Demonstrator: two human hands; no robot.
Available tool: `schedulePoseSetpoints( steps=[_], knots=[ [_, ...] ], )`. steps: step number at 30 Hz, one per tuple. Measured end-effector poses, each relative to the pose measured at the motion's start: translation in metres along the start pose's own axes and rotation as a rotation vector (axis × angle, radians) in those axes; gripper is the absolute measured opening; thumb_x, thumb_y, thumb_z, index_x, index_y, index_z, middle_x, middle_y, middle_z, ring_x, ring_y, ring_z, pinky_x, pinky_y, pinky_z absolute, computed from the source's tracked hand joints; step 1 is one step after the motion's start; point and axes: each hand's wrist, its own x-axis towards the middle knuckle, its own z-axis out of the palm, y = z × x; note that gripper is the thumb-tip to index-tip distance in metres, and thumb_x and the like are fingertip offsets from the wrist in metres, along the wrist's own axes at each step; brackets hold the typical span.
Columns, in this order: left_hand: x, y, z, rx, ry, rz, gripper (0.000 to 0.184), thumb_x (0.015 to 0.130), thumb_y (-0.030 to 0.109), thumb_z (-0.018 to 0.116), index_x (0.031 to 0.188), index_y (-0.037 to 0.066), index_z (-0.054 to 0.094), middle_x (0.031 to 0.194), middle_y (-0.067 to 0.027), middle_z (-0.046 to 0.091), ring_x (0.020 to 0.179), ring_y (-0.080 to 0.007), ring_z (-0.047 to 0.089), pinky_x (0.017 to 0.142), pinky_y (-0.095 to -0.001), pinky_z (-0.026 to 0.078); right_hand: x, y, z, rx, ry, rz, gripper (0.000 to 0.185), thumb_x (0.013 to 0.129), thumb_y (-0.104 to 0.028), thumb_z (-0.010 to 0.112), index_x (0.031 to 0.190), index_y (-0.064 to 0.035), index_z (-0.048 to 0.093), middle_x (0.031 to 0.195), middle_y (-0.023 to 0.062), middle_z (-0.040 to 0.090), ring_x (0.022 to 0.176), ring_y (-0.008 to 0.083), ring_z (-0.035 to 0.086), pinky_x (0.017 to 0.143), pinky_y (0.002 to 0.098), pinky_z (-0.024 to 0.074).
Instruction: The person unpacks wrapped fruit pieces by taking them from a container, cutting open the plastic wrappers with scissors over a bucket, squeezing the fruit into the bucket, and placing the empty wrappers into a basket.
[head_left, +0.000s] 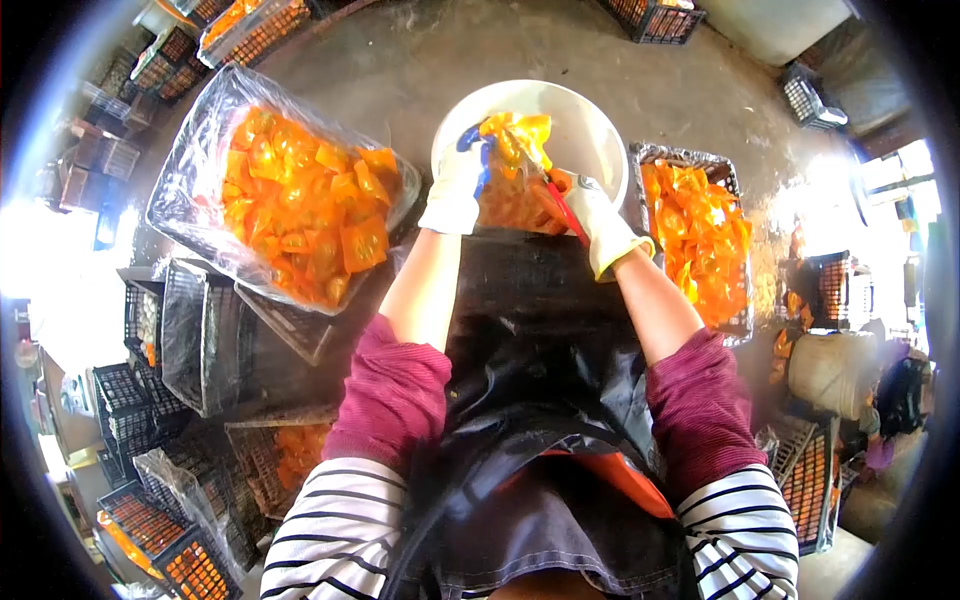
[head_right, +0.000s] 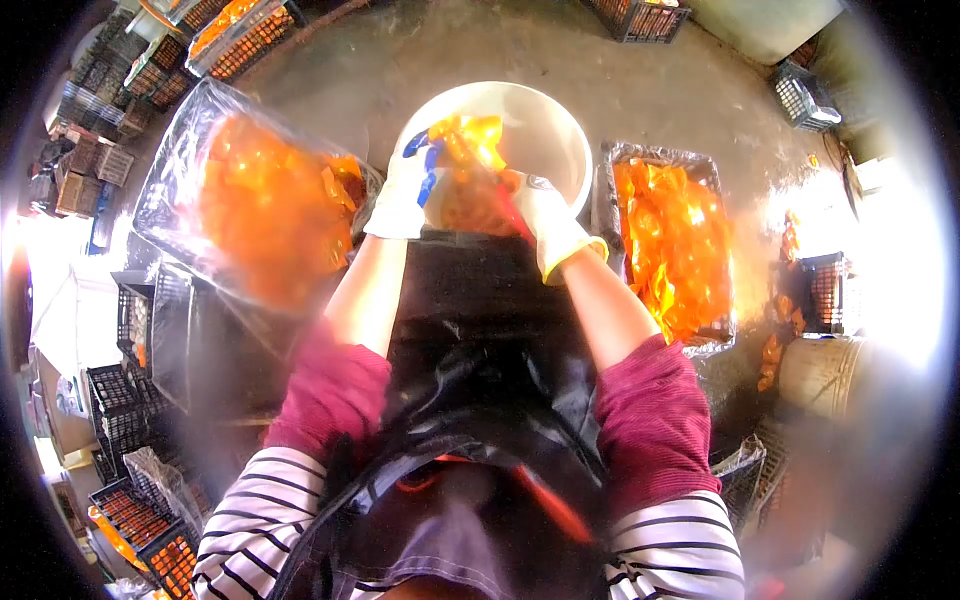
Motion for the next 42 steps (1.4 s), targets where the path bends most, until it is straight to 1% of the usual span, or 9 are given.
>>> schedulePoseSetpoints(
  steps=[2, 5, 14, 22, 34, 35, 37, 39, 42],
  knots=[
    [-0.003, 0.011, 0.006, -0.829, -0.064, -0.322, 0.031, 0.095, 0.026, 0.055, 0.124, 0.014, 0.057, 0.107, -0.0055, 0.064, 0.093, -0.0198, 0.062, 0.08, -0.0307, 0.052, -0.029, -0.042, 0.012, 0.016, -0.04, 0.094, 0.026, 0.096, -0.014, 0.051, 0.114, 0.0016, 0.06, 0.091, 0.0091, 0.064, 0.086, 0.016, 0.063, 0.068, 0.023, 0.0515],
    [-0.004, 0.02, 0.011, -1.269, -0.335, -0.365, 0.036, 0.092, 0.025, 0.062, 0.124, 0.011, 0.055, 0.107, -0.0068, 0.063, 0.095, -0.0176, 0.061, 0.08, -0.0273, 0.052, -0.006, -0.007, 0.009, 0.245, -0.07, 0.015, 0.024, 0.095, -0.017, 0.054, 0.111, -0.0009, 0.062, 0.083, 0.0056, 0.065, 0.07, 0.0138, 0.062, 0.056, 0.0227, 0.049],
    [-0.004, 0.014, -0.001, -0.519, -0.175, -0.25, 0.039, 0.088, 0.029, 0.068, 0.115, 0.002, 0.061, 0.1, -0.0046, 0.064, 0.087, -0.0109, 0.061, 0.072, -0.0205, 0.049, -0.04, -0.057, 0.024, -0.287, -0.053, 0.005, 0.023, 0.095, -0.014, 0.054, 0.111, -0.0002, 0.062, 0.086, 0.005, 0.065, 0.067, 0.0119, 0.061, 0.053, 0.0218, 0.0477],
    [0.021, -0.026, 0.019, -0.327, -0.004, 0.097, 0.037, 0.091, 0.026, 0.065, 0.118, 0.0, 0.062, 0.095, -0.0086, 0.066, 0.083, -0.0123, 0.059, 0.073, -0.0235, 0.049, -0.031, -0.046, 0.02, -0.174, -0.045, 0.006, 0.025, 0.097, -0.007, 0.047, 0.116, 0.0022, 0.06, 0.097, 0.009, 0.063, 0.085, 0.0141, 0.062, 0.069, 0.0199, 0.0498],
    [0.008, -0.013, 0.009, -0.594, -0.067, 0.256, 0.03, 0.092, 0.008, 0.059, 0.121, 0.0, 0.058, 0.11, -0.0086, 0.064, 0.095, -0.015, 0.062, 0.078, -0.0238, 0.051, -0.029, -0.04, 0.014, -0.399, 0.214, -0.189, 0.025, 0.097, -0.015, 0.052, 0.116, -0.0027, 0.062, 0.1, 0.0053, 0.065, 0.085, 0.0112, 0.06, 0.073, 0.0232, 0.0485],
    [-0.011, 0.019, -0.014, -0.726, -0.105, -0.008, 0.031, 0.094, 0.013, 0.056, 0.122, -0.003, 0.057, 0.114, -0.0112, 0.064, 0.1, -0.0173, 0.061, 0.086, -0.0274, 0.05, -0.026, -0.036, 0.012, -0.501, 0.242, -0.187, 0.025, 0.096, -0.016, 0.053, 0.116, -0.003, 0.062, 0.1, 0.0054, 0.065, 0.083, 0.0113, 0.06, 0.071, 0.0232, 0.0488],
    [-0.011, 0.012, -0.039, -0.736, -0.058, 0.152, 0.034, 0.096, 0.017, 0.053, 0.121, -0.005, 0.056, 0.115, -0.0139, 0.063, 0.103, -0.0199, 0.061, 0.089, -0.0309, 0.05, 0.002, -0.006, 0.003, 0.255, 0.296, -0.115, 0.036, 0.091, -0.027, 0.062, 0.122, -0.0085, 0.058, 0.093, 0.0074, 0.067, 0.067, 0.016, 0.061, 0.054, 0.0246, 0.0463],
    [-0.026, 0.027, -0.065, -0.891, 0.032, 0.118, 0.035, 0.097, 0.017, 0.05, 0.123, -0.005, 0.055, 0.114, -0.0148, 0.063, 0.104, -0.0211, 0.06, 0.09, -0.0322, 0.05, -0.012, -0.026, 0.005, 0.29, 0.349, -0.209, 0.037, 0.091, -0.032, 0.061, 0.121, -0.0098, 0.057, 0.095, 0.0098, 0.067, 0.068, 0.0175, 0.062, 0.053, 0.0268, 0.0481],
    [-0.029, -0.016, -0.121, -0.292, 0.165, 0.38, 0.035, 0.095, 0.018, 0.051, 0.123, -0.001, 0.056, 0.119, -0.0113, 0.062, 0.105, -0.0195, 0.061, 0.088, -0.029, 0.049, -0.031, -0.049, -0.019, 0.274, 0.299, -0.248, 0.041, 0.091, -0.039, 0.06, 0.119, -0.0102, 0.055, 0.104, 0.0154, 0.065, 0.075, 0.0216, 0.065, 0.056, 0.0325, 0.0527]
  ],
)
